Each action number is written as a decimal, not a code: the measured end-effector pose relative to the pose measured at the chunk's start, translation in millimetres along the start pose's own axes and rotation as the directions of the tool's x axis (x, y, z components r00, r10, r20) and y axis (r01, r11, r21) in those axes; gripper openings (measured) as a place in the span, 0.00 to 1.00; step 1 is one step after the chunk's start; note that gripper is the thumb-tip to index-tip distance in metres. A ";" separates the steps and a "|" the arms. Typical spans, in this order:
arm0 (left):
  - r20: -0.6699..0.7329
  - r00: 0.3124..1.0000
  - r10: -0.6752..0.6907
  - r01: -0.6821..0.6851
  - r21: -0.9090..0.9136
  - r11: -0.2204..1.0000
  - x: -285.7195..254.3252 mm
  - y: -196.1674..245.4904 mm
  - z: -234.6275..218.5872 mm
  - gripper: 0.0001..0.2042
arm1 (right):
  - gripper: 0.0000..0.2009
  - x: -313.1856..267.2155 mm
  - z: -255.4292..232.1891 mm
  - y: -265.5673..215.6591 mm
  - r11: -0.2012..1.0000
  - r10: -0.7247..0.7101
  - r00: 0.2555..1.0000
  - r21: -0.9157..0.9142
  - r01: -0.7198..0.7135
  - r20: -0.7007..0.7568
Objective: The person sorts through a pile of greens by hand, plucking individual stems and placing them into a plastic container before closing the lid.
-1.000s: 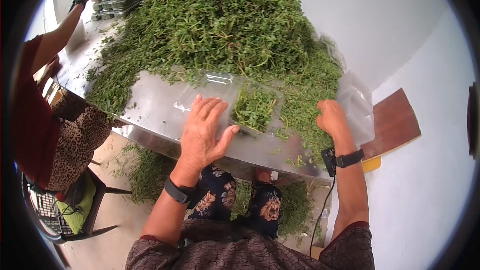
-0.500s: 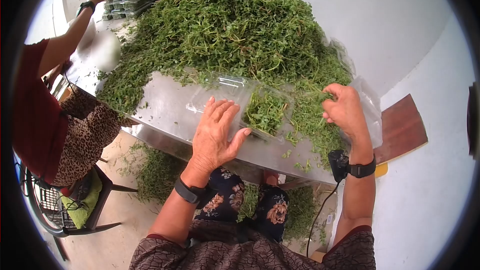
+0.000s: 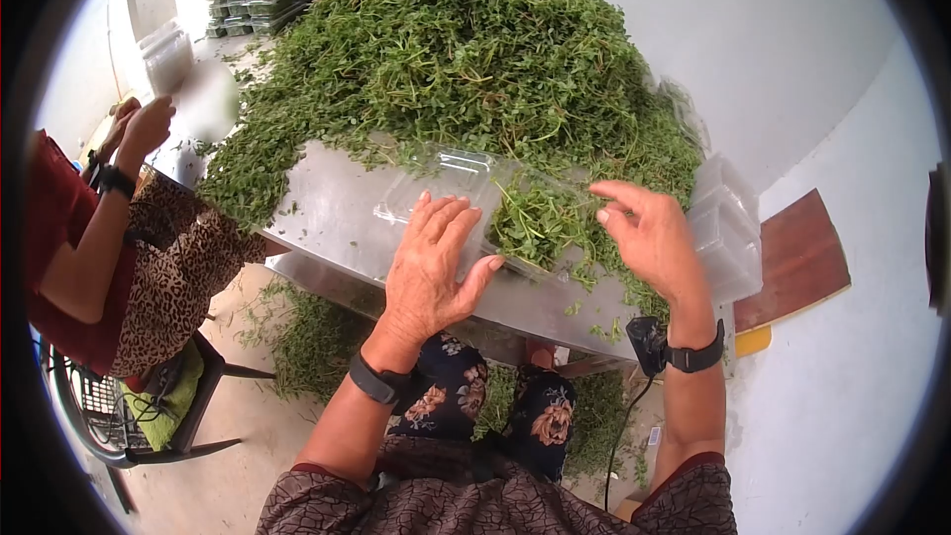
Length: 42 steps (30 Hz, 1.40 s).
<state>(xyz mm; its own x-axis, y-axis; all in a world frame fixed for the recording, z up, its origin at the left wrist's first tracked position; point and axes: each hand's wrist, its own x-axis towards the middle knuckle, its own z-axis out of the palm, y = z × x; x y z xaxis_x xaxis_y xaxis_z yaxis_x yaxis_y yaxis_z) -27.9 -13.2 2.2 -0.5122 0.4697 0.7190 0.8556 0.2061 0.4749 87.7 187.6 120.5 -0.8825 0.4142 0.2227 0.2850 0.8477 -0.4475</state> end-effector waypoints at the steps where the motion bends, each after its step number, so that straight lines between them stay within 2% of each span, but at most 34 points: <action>1: 0.001 1.000 0.000 0.000 -0.001 1.000 -0.1 -0.1 0.1 0.24 | 0.16 -1.5 6.9 13.0 0.988 -0.155 0.986 0.011 0.156 -0.064; 2: 0.005 1.000 0.001 -0.001 0.003 1.000 -0.2 -0.1 -0.1 0.24 | 0.16 -4.4 11.3 21.1 0.951 -0.305 0.944 0.011 0.309 -0.129; 3: 0.008 1.000 0.002 -0.002 0.007 1.000 -0.1 0.0 -0.3 0.24 | 0.16 -8.9 11.0 20.1 0.951 -0.303 0.944 0.012 0.307 -0.130; 5: 0.010 1.000 0.002 -0.002 0.009 1.000 0.5 1.0 -1.1 0.24 | 0.17 -18.2 9.4 16.1 0.998 0.017 1.000 0.056 -0.016 -0.013; 9: 0.014 1.000 0.000 0.000 0.012 1.000 1.1 0.9 -0.1 0.24 | 0.20 -26.7 27.7 30.7 0.979 0.038 0.999 0.198 -0.038 0.002; 14: 0.015 1.000 0.005 -0.005 0.015 1.000 1.6 1.0 -0.6 0.23 | 0.19 -30.7 45.1 37.7 0.961 0.098 0.995 0.259 -0.098 0.010; 16: 0.017 1.000 0.006 -0.007 0.016 1.000 2.0 1.7 -0.3 0.23 | 0.15 -29.3 50.9 40.8 0.901 0.111 0.993 0.418 -0.119 0.042; 17: 0.009 1.000 0.008 -0.008 0.021 1.000 1.9 2.0 0.0 0.23 | 0.15 -29.1 50.7 40.3 0.900 0.111 0.993 0.420 -0.117 0.038; 19: 0.006 1.000 0.002 -0.002 0.028 1.000 -2.4 4.8 -1.5 0.23 | 0.11 -31.6 50.6 37.1 0.818 0.198 0.969 0.520 -0.246 0.148; 28: 0.004 1.000 0.001 -0.001 0.014 1.000 1.2 2.1 -0.2 0.23 | 0.09 -25.0 29.9 -8.4 0.730 0.261 0.959 0.629 -0.269 0.108; 32: 0.013 1.000 -0.004 0.004 0.012 1.000 1.1 2.8 -1.3 0.23 | 0.09 -24.6 39.9 -9.4 0.756 0.248 0.959 0.593 -0.279 0.136; 34: 0.017 1.000 -0.009 0.009 0.011 1.000 0.9 2.7 -1.4 0.23 | 0.10 -27.1 46.2 -0.9 0.905 0.075 0.996 0.422 -0.050 -0.043; 35: 0.012 1.000 -0.003 0.003 0.006 1.000 0.7 2.3 -1.1 0.23 | 0.10 -29.7 44.3 0.9 0.905 0.074 0.996 0.422 -0.051 -0.039; 37: 0.011 1.000 0.000 0.000 -0.004 1.000 0.0 1.8 -0.4 0.24 | 0.11 -36.4 33.0 -7.6 0.979 0.061 0.974 0.204 -0.016 -0.219; 41: 0.015 1.000 -0.003 0.003 0.003 1.000 -0.2 2.2 0.8 0.24 | 0.12 -42.8 29.6 -8.1 0.990 -0.007 0.968 0.133 0.042 -0.252; 42: 0.014 1.000 -0.001 0.001 0.004 1.000 -0.2 1.8 0.7 0.24 | 0.12 -42.0 33.6 -4.3 0.980 -0.193 0.939 -0.007 0.199 -0.285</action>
<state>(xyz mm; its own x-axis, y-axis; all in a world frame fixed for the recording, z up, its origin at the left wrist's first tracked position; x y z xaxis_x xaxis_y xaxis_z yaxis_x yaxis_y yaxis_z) -26.1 -12.3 2.6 -0.5124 0.4812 0.7113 0.8552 0.2106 0.4736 110.9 155.4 83.9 -0.7772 0.3197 0.5420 0.1059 0.9155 -0.3882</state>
